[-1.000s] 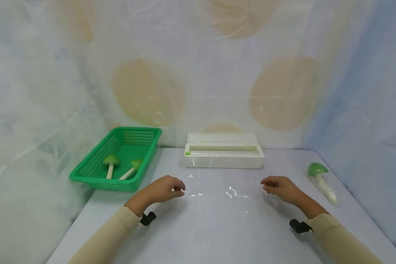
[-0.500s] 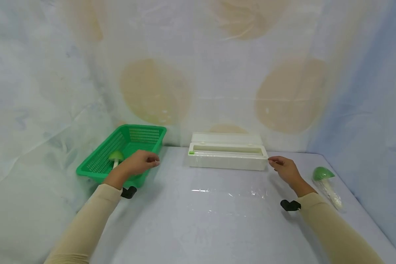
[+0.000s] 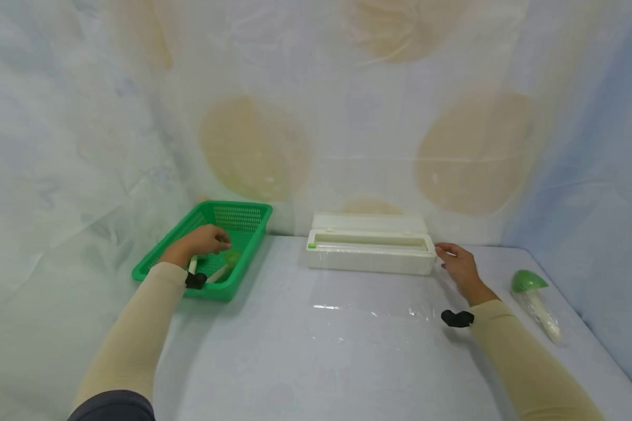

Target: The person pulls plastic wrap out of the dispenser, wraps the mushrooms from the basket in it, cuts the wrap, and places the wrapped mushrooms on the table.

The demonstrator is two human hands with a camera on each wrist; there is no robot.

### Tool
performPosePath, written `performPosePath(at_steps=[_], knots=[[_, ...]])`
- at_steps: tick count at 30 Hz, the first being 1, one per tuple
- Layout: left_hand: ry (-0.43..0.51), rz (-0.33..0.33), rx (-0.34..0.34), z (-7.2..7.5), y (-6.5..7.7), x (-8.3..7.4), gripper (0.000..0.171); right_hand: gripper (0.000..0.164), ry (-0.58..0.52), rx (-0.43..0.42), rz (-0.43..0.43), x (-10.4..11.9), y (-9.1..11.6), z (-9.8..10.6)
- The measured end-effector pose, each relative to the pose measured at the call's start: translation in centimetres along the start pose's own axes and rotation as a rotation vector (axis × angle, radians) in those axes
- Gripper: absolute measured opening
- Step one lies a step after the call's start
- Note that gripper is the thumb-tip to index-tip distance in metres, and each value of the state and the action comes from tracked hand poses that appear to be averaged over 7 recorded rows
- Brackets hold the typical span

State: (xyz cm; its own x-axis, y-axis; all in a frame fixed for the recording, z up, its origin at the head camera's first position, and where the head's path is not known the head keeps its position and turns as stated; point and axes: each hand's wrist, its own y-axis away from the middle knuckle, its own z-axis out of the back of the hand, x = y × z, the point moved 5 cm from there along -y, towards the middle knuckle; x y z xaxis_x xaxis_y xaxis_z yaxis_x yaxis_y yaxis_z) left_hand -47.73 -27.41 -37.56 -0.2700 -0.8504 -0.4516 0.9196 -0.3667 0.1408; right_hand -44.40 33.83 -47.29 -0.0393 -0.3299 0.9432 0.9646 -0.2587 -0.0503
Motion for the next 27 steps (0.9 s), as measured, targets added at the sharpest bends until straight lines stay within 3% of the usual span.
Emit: performPosePath(at_steps=[5, 11, 15, 22, 27], knots=[[0.116, 0.095, 0.107, -0.9, -0.6, 0.8, 0.032, 0.049, -0.04, -0.005, 0.024, -0.4, 0.1, -0.5], [0.169, 0.202, 0.156, -2.0, -0.6, 1.2, 0.038, 0.048, -0.054, -0.002, 0.009, -1.3, 0.3, -0.9], [0.172, 0.247, 0.199, -2.3, -0.6, 1.4, 0.044, 0.045, -0.052, -0.012, -0.001, -1.5, 0.5, -0.9], [0.141, 0.238, 0.288, -3.1, -0.9, 2.6, 0.053, 0.046, -0.044, -0.003, -0.009, -1.4, 0.3, -1.0], [0.095, 0.286, 0.272, -4.1, -1.0, 4.1, 0.067, 0.046, -0.052, 0.019, -0.005, -1.4, 0.3, -1.5]])
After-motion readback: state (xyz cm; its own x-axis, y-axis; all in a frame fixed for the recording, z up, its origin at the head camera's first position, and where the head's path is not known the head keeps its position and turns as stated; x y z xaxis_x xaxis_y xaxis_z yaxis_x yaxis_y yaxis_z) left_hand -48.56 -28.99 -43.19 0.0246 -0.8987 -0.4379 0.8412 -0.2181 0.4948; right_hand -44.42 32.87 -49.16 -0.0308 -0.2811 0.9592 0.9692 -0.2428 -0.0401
